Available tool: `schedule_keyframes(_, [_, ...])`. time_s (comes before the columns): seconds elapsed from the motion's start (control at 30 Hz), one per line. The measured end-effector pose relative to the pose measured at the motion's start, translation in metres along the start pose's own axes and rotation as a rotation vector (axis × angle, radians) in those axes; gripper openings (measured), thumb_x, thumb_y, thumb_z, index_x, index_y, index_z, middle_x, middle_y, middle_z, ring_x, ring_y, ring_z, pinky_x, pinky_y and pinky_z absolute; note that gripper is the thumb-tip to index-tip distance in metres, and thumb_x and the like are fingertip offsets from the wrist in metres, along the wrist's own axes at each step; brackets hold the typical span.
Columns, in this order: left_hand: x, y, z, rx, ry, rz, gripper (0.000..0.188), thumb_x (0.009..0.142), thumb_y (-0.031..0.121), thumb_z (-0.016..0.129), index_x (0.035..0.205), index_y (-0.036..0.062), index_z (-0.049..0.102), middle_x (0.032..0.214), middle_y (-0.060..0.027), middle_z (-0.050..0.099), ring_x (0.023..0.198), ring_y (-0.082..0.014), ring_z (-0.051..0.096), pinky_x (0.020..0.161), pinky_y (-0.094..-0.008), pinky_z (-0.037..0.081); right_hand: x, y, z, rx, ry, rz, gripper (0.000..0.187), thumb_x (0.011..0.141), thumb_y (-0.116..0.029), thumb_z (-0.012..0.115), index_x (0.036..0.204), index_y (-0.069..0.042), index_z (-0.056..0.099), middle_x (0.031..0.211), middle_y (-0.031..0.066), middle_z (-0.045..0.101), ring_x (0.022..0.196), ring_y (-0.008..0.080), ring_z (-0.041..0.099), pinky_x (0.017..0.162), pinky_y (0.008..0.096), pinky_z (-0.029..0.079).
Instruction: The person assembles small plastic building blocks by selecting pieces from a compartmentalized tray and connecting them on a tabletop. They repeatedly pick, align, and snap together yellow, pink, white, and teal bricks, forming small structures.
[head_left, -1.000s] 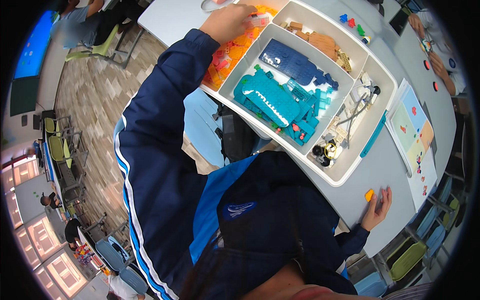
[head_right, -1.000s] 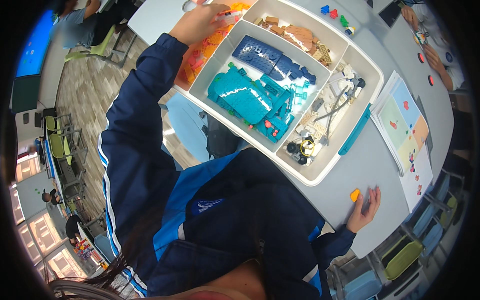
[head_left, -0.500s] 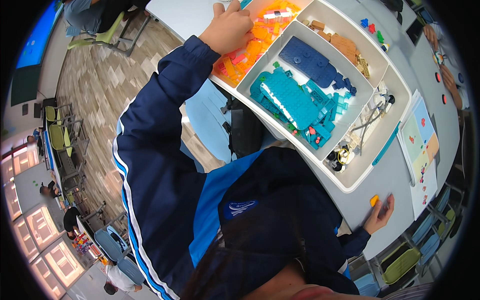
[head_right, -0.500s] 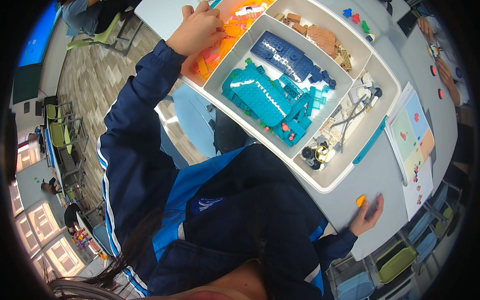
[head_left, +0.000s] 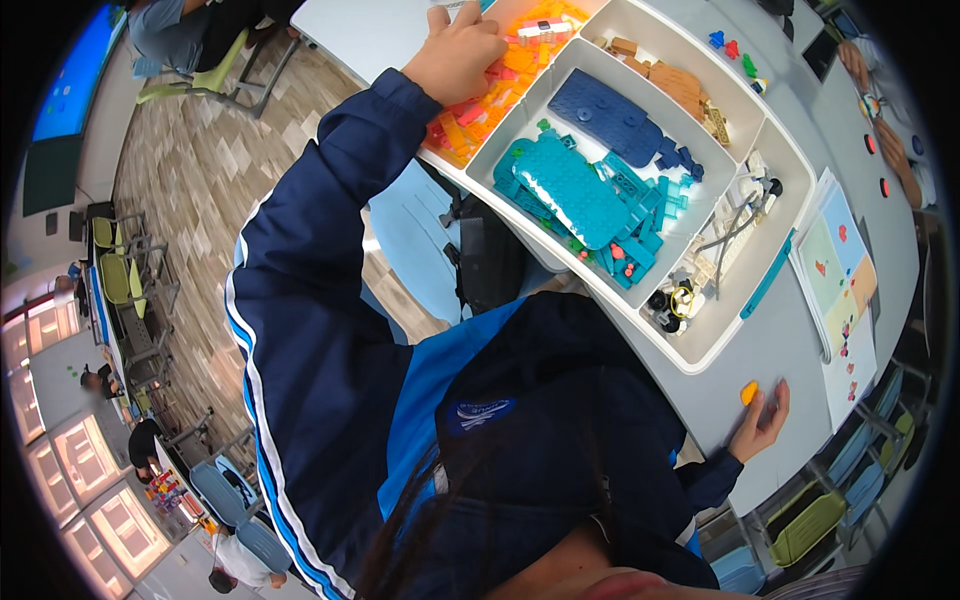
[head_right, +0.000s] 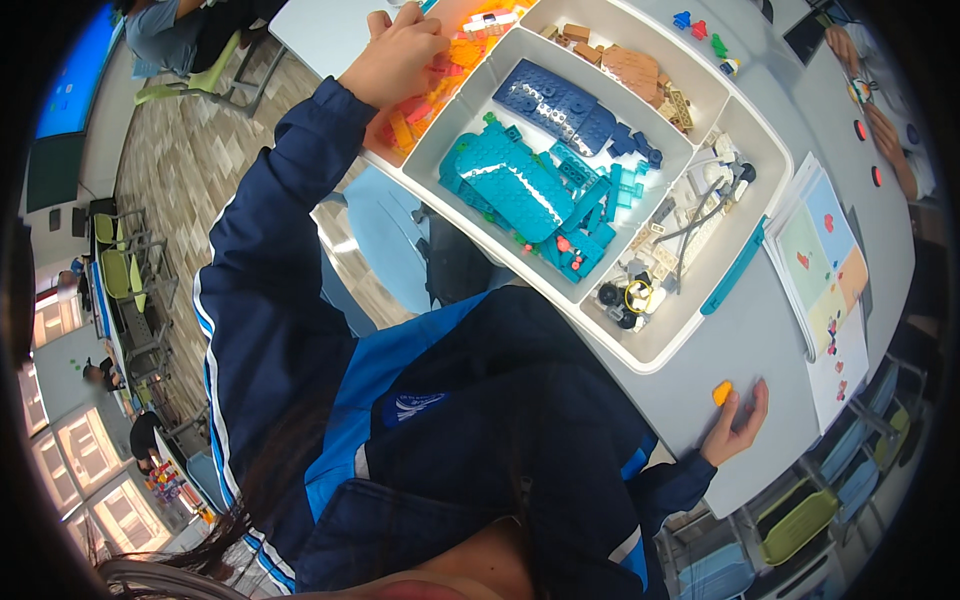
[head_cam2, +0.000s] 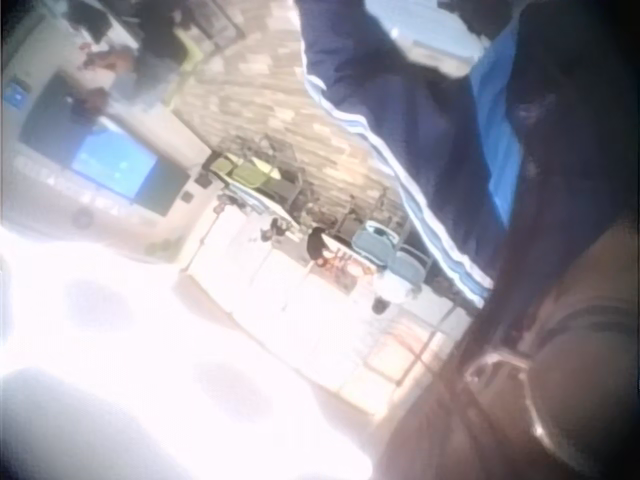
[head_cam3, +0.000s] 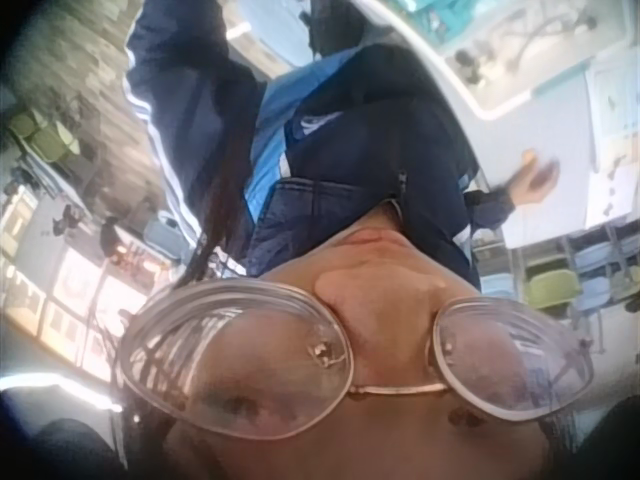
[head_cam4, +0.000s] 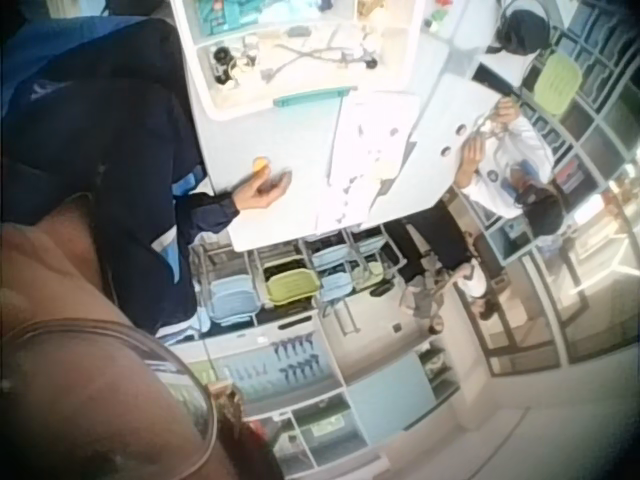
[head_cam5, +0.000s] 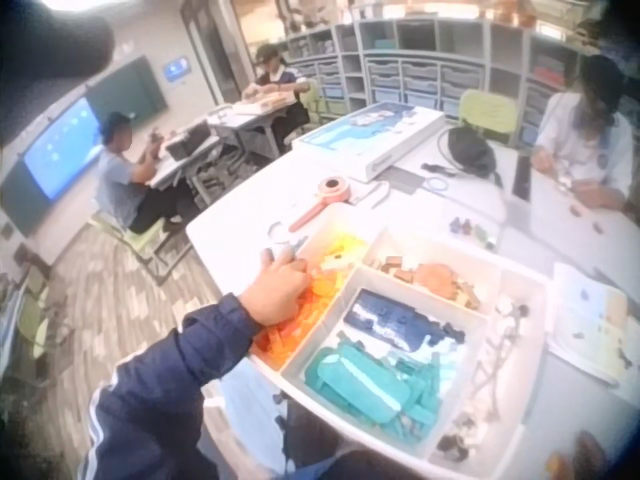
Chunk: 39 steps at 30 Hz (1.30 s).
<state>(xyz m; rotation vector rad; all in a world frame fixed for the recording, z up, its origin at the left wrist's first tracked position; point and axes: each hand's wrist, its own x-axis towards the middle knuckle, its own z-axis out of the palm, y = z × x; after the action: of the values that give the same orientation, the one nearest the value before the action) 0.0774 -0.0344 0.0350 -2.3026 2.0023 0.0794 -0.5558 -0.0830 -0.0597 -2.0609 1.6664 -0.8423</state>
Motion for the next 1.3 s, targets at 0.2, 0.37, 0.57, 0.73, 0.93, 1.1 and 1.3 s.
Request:
schedule_keyframes(0.2, [-0.026, -0.035, 0.009, -0.05, 0.309, 0.098, 0.024, 0.085, 0.015, 0.07, 0.107, 0.0061, 0.066, 0.09, -0.0158, 0.068, 0.084, -0.037, 0.065, 0.073, -0.0422, 0.053, 0.0, -0.001, 0.001, -0.041, -0.003, -0.05, 0.038, 0.095, -0.015, 0.066, 0.131, -0.001, 0.061, 0.137, 0.0122, 0.059, 0.125, 0.0234, 0.054, 0.105, 0.0355, 0.038])
schedule_keyframes(0.37, [-0.045, -0.03, 0.023, -0.038, 0.205, 0.073, 0.007, 0.083, 0.008, 0.067, 0.089, 0.0055, 0.065, 0.092, -0.0103, 0.063, 0.083, -0.0311, 0.063, 0.075, -0.0395, 0.052, 0.002, -0.013, -0.001, -0.068, -0.019, -0.046, 0.036, 0.095, -0.013, 0.064, 0.126, 0.004, 0.062, 0.137, 0.0152, 0.058, 0.126, 0.0274, 0.054, 0.106, 0.0373, 0.039])
schedule_keyframes(0.57, [-0.054, -0.005, 0.022, 0.296, 0.082, 0.111, 0.014, 0.077, 0.003, 0.065, 0.088, 0.0059, 0.074, 0.099, -0.0063, 0.065, 0.096, -0.0242, 0.063, 0.083, -0.0324, 0.053, -0.001, 0.009, -0.001, 0.073, 0.014, -0.088, 0.037, 0.096, -0.014, 0.062, 0.13, 0.001, 0.06, 0.137, 0.0147, 0.059, 0.127, 0.0265, 0.054, 0.106, 0.0367, 0.039])
schedule_keyframes(0.73, [-0.048, -0.006, 0.034, 0.278, 0.089, 0.138, 0.01, 0.075, 0.006, 0.066, 0.083, 0.005, 0.072, 0.097, -0.0069, 0.065, 0.097, -0.0261, 0.063, 0.084, -0.0348, 0.052, -0.005, 0.017, -0.002, 0.148, 0.003, -0.033, 0.04, 0.097, -0.014, 0.062, 0.134, 0.0, 0.058, 0.138, 0.0133, 0.058, 0.127, 0.0238, 0.054, 0.106, 0.0351, 0.039])
schedule_keyframes(0.93, [-0.035, -0.013, 0.049, 0.297, 0.107, 0.064, 0.014, 0.075, 0.007, 0.066, 0.088, 0.007, 0.071, 0.096, -0.0082, 0.065, 0.1, -0.0272, 0.064, 0.082, -0.0386, 0.051, -0.002, 0.003, -0.004, 0.163, -0.003, -0.031, 0.041, 0.093, -0.012, 0.066, 0.132, -0.002, 0.06, 0.136, 0.0111, 0.06, 0.125, 0.0221, 0.056, 0.103, 0.0345, 0.041])
schedule_keyframes(1.1, [-0.026, -0.016, 0.059, 0.419, 0.094, 0.048, 0.013, 0.075, 0.008, 0.067, 0.087, 0.0076, 0.07, 0.096, -0.009, 0.065, 0.097, -0.0276, 0.064, 0.079, -0.0415, 0.051, -0.003, 0.003, 0.0, 0.224, 0.036, -0.076, 0.042, 0.089, -0.011, 0.072, 0.128, -0.001, 0.062, 0.132, 0.0126, 0.062, 0.123, 0.0247, 0.057, 0.104, 0.0354, 0.042])
schedule_keyframes(1.3, [-0.024, -0.008, 0.055, 0.471, 0.041, -0.023, 0.009, 0.081, 0.01, 0.065, 0.088, 0.0075, 0.069, 0.097, -0.0109, 0.065, 0.097, -0.0294, 0.064, 0.08, -0.0409, 0.052, -0.006, 0.002, -0.004, 0.201, 0.05, -0.15, 0.042, 0.087, -0.011, 0.074, 0.126, -0.003, 0.063, 0.131, 0.0146, 0.063, 0.122, 0.0281, 0.059, 0.104, 0.0357, 0.044])
